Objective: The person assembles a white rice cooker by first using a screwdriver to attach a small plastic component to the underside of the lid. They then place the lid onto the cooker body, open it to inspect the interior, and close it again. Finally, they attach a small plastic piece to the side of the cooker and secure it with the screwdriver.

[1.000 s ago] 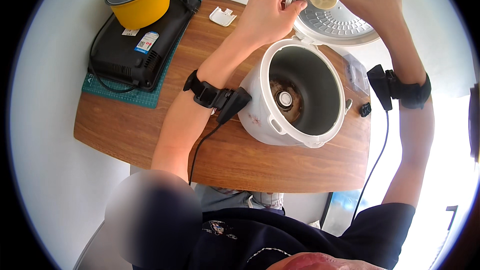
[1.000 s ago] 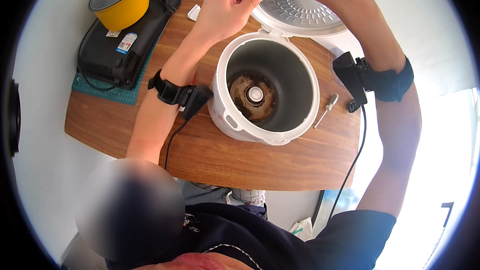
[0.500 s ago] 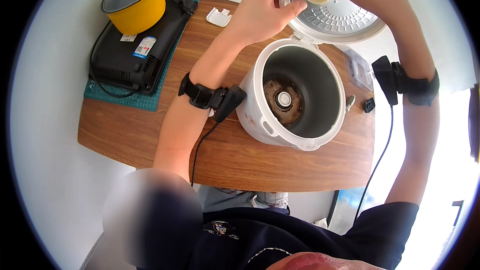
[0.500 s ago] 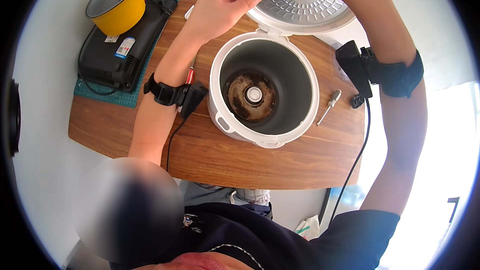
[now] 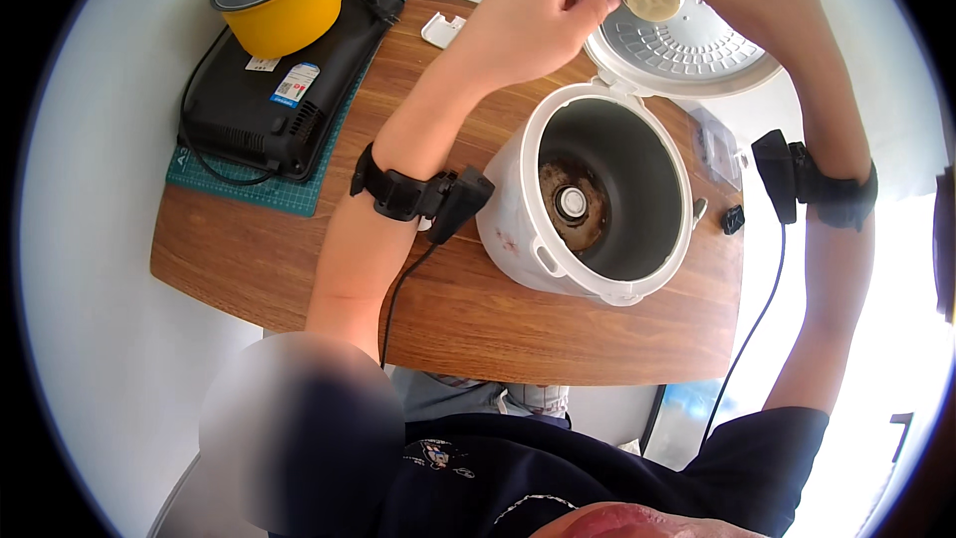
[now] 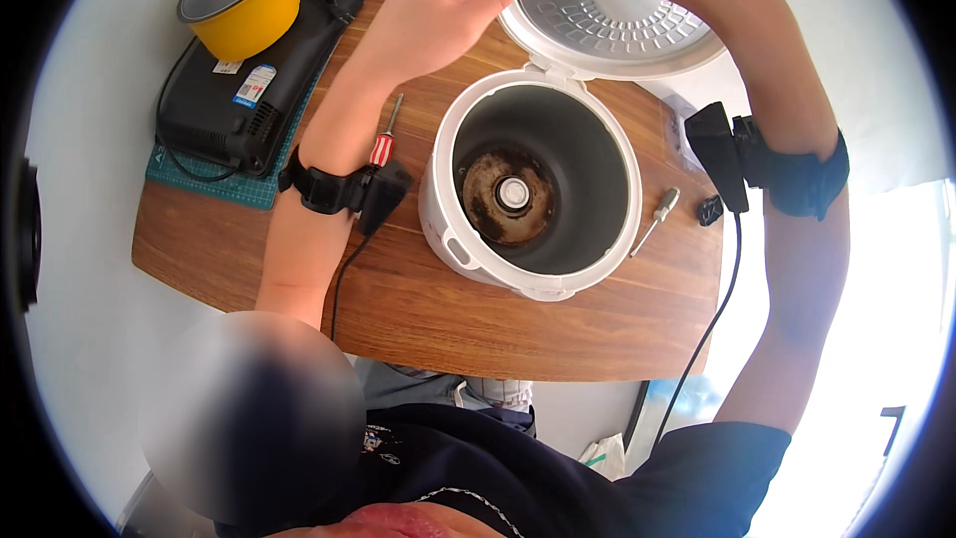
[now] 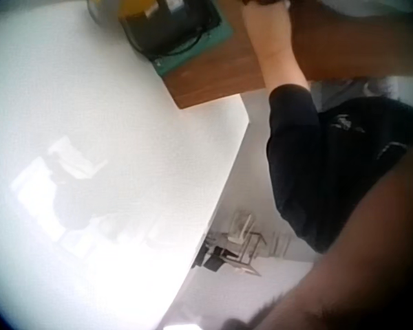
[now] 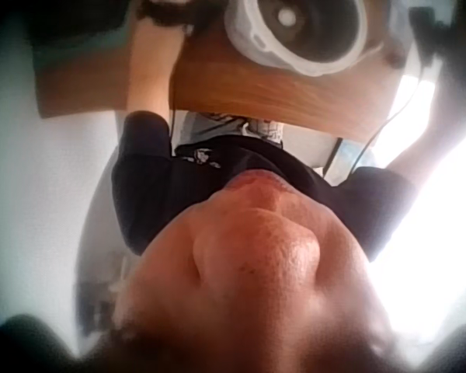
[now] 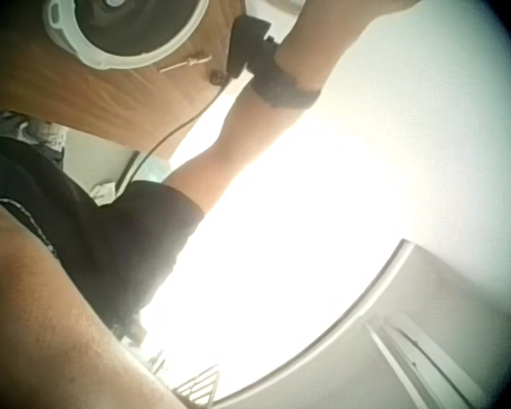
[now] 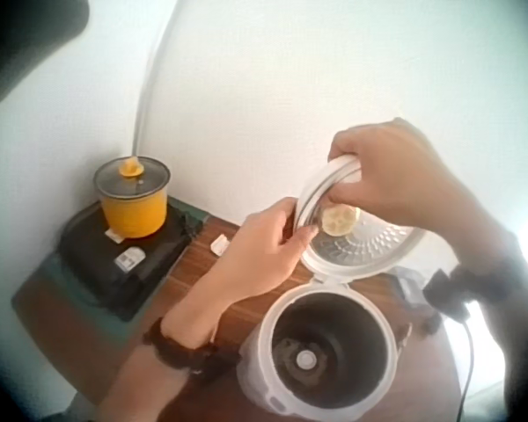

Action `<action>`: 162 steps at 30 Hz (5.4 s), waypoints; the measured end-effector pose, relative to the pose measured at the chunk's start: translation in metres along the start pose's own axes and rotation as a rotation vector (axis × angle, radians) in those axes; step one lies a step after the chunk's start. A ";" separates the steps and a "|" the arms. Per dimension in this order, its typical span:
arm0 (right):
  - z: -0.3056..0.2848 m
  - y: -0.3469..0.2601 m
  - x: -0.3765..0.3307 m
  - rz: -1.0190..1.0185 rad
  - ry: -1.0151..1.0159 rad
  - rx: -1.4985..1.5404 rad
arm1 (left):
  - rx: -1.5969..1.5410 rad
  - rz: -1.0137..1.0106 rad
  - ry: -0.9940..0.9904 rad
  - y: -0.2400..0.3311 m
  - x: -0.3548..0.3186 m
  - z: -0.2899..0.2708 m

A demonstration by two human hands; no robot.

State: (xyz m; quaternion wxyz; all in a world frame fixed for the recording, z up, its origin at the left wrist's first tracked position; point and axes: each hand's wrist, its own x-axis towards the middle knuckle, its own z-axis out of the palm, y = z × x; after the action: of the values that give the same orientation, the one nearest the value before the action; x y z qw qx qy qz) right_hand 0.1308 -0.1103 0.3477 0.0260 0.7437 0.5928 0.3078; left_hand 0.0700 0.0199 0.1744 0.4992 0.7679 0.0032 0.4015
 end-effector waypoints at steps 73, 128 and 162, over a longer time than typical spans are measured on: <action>0.163 0.084 -0.154 0.361 0.445 1.534 | -0.131 0.016 0.068 0.001 0.003 0.022; 0.165 0.081 -0.161 0.413 0.528 1.554 | -0.334 -0.035 0.065 0.017 0.004 0.003; 0.009 0.050 -0.034 -0.060 0.234 0.293 | 0.270 0.088 0.062 0.043 -0.004 0.001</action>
State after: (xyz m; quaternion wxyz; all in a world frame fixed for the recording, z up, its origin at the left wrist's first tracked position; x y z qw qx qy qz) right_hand 0.1745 -0.1528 0.3457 -0.1422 0.6807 0.6522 0.3017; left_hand 0.0512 -0.0035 0.2047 0.3731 0.8144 0.0389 0.4427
